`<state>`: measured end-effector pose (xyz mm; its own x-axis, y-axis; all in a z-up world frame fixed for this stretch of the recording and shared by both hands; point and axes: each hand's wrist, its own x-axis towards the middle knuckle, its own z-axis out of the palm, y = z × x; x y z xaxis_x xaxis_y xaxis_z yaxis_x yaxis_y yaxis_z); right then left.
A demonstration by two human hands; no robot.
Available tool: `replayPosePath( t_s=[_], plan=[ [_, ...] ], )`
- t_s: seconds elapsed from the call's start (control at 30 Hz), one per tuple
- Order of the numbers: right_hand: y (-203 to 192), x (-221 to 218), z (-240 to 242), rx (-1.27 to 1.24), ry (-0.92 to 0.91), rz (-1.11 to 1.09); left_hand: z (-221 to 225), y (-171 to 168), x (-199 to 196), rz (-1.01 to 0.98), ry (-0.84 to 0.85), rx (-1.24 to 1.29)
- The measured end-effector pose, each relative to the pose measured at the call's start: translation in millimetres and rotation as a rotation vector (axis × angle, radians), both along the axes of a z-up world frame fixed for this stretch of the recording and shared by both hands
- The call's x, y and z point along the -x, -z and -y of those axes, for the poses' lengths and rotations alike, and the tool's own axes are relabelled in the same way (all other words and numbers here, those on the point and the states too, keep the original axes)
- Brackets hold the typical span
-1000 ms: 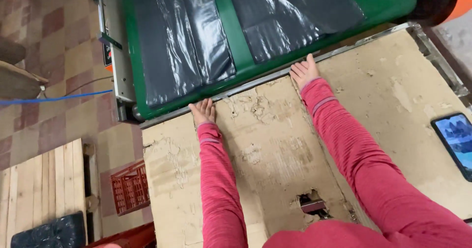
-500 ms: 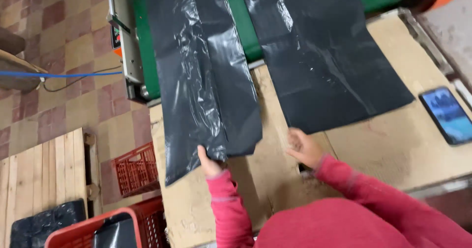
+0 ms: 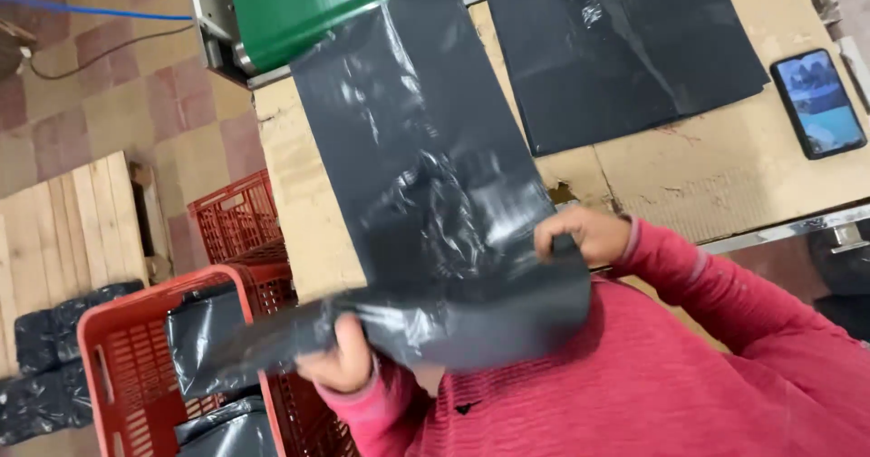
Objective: Folding black plastic bags and placing them into a red crate.
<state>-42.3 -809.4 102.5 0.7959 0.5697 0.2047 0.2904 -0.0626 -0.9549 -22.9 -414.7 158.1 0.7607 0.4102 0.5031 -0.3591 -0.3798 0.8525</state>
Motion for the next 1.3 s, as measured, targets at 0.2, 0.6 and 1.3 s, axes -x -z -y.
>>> replayPosePath(
  t_s=[0.2, 0.6, 1.3],
  plan=[
    [106.8, -125.9, 37.5, -0.095, 0.603, -0.313, 16.3, -20.3, -157.5, -0.115, 0.670, -0.397],
    [205.5, -69.9, 38.5, 0.308, 1.003, -0.588, -46.0, 210.9, -18.5, -1.208, 0.214, -0.427],
    [135.7, -324.5, 12.8, 1.182, 0.900, -0.231, 179.9, 204.5, -166.3, -0.198, 0.463, -1.072]
  ],
)
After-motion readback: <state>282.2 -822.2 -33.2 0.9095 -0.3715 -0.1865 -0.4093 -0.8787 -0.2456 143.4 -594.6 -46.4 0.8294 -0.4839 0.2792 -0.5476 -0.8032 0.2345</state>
